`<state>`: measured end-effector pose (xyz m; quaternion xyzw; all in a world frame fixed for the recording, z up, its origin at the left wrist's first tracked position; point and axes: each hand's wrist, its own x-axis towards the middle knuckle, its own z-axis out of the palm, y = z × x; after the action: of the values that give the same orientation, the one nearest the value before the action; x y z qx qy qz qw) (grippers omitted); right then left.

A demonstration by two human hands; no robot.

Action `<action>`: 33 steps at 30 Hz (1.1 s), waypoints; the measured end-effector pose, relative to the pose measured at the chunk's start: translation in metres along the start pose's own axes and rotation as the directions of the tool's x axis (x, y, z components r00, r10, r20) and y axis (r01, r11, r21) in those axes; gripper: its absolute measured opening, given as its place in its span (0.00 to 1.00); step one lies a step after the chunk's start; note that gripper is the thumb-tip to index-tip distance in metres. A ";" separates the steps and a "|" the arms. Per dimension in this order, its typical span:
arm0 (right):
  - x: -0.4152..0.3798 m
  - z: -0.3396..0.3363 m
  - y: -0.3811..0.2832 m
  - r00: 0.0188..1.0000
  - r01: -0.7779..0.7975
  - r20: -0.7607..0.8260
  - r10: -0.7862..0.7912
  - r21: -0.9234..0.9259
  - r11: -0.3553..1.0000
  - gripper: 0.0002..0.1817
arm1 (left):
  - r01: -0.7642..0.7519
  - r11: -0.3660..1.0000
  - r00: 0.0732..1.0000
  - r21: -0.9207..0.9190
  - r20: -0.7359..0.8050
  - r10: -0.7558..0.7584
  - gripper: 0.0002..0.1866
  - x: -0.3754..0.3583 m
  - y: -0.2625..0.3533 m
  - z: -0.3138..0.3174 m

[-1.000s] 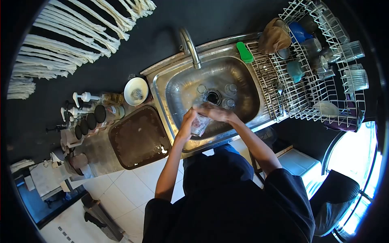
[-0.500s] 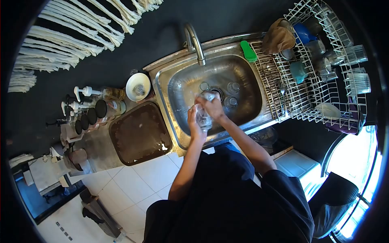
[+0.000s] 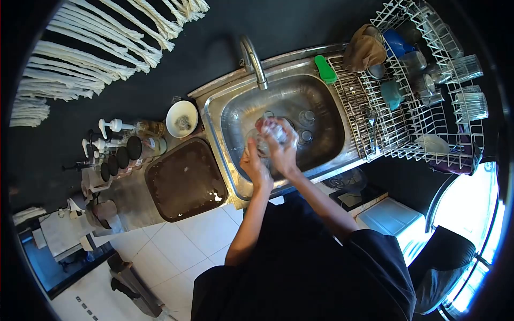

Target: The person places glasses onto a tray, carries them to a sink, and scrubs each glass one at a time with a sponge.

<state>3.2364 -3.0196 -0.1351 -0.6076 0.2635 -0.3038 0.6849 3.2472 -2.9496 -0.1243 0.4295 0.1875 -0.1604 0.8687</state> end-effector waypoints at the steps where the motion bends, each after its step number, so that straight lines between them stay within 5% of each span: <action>1: 0.002 0.000 -0.004 0.993 0.022 -0.108 -0.051 -0.259 0.966 0.12 | -0.041 0.972 0.996 0.233 0.085 0.022 0.15 0.001 0.002 -0.009; 2: 0.003 0.001 -0.010 0.972 0.007 -0.199 -0.123 -0.501 0.865 0.11 | -0.095 0.887 0.985 0.451 0.170 0.020 0.14 0.003 0.004 -0.017; 3: 0.006 -0.001 -0.012 0.972 0.006 -0.200 -0.122 -0.500 0.866 0.11 | -0.153 0.847 0.958 0.509 0.288 0.000 0.14 0.007 0.004 -0.022; 4: 0.012 -0.004 -0.013 0.992 -0.028 -0.123 -0.011 -0.312 0.949 0.11 | -0.157 0.847 0.957 0.507 0.291 0.004 0.14 0.012 0.008 -0.023; 5: 0.014 -0.005 -0.015 0.996 -0.090 -0.023 0.087 -0.118 0.989 0.11 | 0.050 0.884 0.937 0.465 0.285 -0.203 0.15 0.015 0.012 -0.027; 6: 0.012 -0.004 -0.016 0.996 -0.093 -0.021 0.092 -0.116 0.989 0.11 | 0.262 0.869 0.870 0.421 0.286 -0.401 0.17 0.017 0.014 -0.033; 7: 0.011 -0.003 -0.018 0.993 -0.122 -0.001 0.122 -0.045 0.991 0.12 | 0.341 0.857 0.865 0.386 0.228 -0.447 0.18 0.021 0.011 -0.038; 8: 0.012 -0.002 -0.019 0.989 -0.147 0.017 0.146 0.024 0.989 0.13 | 0.340 0.857 0.864 0.387 0.232 -0.447 0.18 0.023 0.007 -0.042; 9: 0.010 -0.001 0.001 0.996 0.058 -0.052 -0.065 -0.128 0.990 0.12 | 0.311 0.903 0.881 0.296 0.268 -0.391 0.18 0.022 0.000 -0.046; 10: 0.008 0.002 0.006 0.997 0.051 -0.055 -0.059 -0.131 0.990 0.12 | 0.281 0.938 0.897 0.201 0.292 -0.332 0.18 0.015 0.000 -0.043; 12: 0.011 0.007 0.013 0.949 0.103 -0.283 -0.141 -0.145 0.984 0.10 | 0.287 0.952 0.915 0.103 0.265 -0.305 0.16 0.008 0.004 -0.031; 13: 0.011 0.007 -0.020 0.977 -0.064 -0.200 0.074 0.057 0.996 0.06 | 0.324 0.945 0.907 0.039 0.271 -0.322 0.17 0.006 0.005 -0.028; 14: 0.008 0.005 -0.020 0.977 -0.063 -0.199 0.073 0.056 0.996 0.06 | 0.360 0.933 0.898 -0.025 0.279 -0.339 0.17 0.004 0.009 -0.023; 15: 0.008 0.004 -0.019 0.961 0.245 -0.101 -0.257 -0.122 0.962 0.07 | 0.358 0.933 0.898 -0.027 0.283 -0.336 0.17 0.003 0.012 -0.015; 16: 0.007 0.004 -0.021 0.839 0.535 0.046 -0.542 -0.257 0.805 0.13 | 0.339 0.937 0.918 -0.086 0.248 -0.309 0.17 0.001 0.018 -0.005; 18: -0.004 0.000 -0.028 0.723 0.686 0.195 -0.663 -0.324 0.652 0.14 | 0.313 0.939 0.936 -0.145 0.213 -0.279 0.17 0.002 0.024 0.000; 19: -0.002 -0.002 -0.030 0.729 0.684 0.219 -0.648 -0.269 0.678 0.14 | 0.310 0.944 0.932 -0.111 0.232 -0.278 0.17 0.005 0.028 -0.005; 20: -0.002 -0.004 -0.032 0.737 0.675 0.244 -0.630 -0.217 0.705 0.14 | 0.309 0.948 0.927 -0.076 0.249 -0.282 0.17 0.007 0.030 -0.011; 21: -0.001 -0.004 -0.024 0.910 0.390 0.163 -0.381 -0.027 0.920 0.14 | 0.288 0.956 0.925 -0.057 0.275 -0.262 0.18 0.011 0.028 -0.019; 22: 0.003 -0.001 -0.023 0.986 0.051 0.145 -0.078 0.184 0.982 0.14 | 0.286 0.956 0.926 -0.058 0.273 -0.261 0.18 0.011 0.027 -0.021; 23: 0.010 -0.010 -0.025 0.974 -0.141 0.186 0.132 0.035 0.989 0.14 | 0.285 0.958 0.921 -0.023 0.283 -0.268 0.18 0.011 0.026 -0.023; 24: 0.009 -0.009 -0.026 0.975 -0.139 0.182 0.130 0.037 0.990 0.14 | 0.286 0.958 0.914 0.015 0.296 -0.277 0.17 0.011 0.025 -0.024; 25: 0.006 -0.006 -0.029 0.956 0.246 0.186 -0.226 -0.090 0.965 0.13 | 0.310 0.949 0.913 -0.051 0.295 -0.283 0.17 0.013 0.023 -0.024; 26: 0.003 -0.004 -0.033 0.807 0.586 0.238 -0.541 -0.206 0.784 0.12 | 0.309 0.950 0.913 -0.051 0.295 -0.282 0.17 0.016 0.024 -0.025; 28: -0.002 -0.016 -0.037 0.802 0.579 0.342 -0.489 -0.246 0.778 0.10 | 0.344 0.929 0.888 -0.138 0.370 -0.274 0.17 0.017 0.026 -0.034; 31: -0.002 -0.017 -0.041 0.974 -0.013 0.226 0.003 0.041 0.999 0.14 | 0.360 0.928 0.884 -0.099 0.354 -0.305 0.17 0.017 0.022 -0.035; 32: -0.003 -0.017 -0.039 0.896 0.408 0.279 -0.346 -0.207 0.889 0.15 | 0.363 0.929 0.881 -0.079 0.354 -0.314 0.17 0.021 0.021 -0.031; 33: -0.005 -0.016 -0.039 0.844 0.493 0.345 -0.410 -0.198 0.847 0.15 | 0.372 0.914 0.894 -0.161 0.327 -0.306 0.18 0.022 0.019 -0.030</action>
<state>3.2175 -3.0297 -0.0983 -0.7807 0.0486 -0.3252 0.5314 3.2692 -2.9171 -0.1383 0.2628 0.1450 -0.3508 0.8871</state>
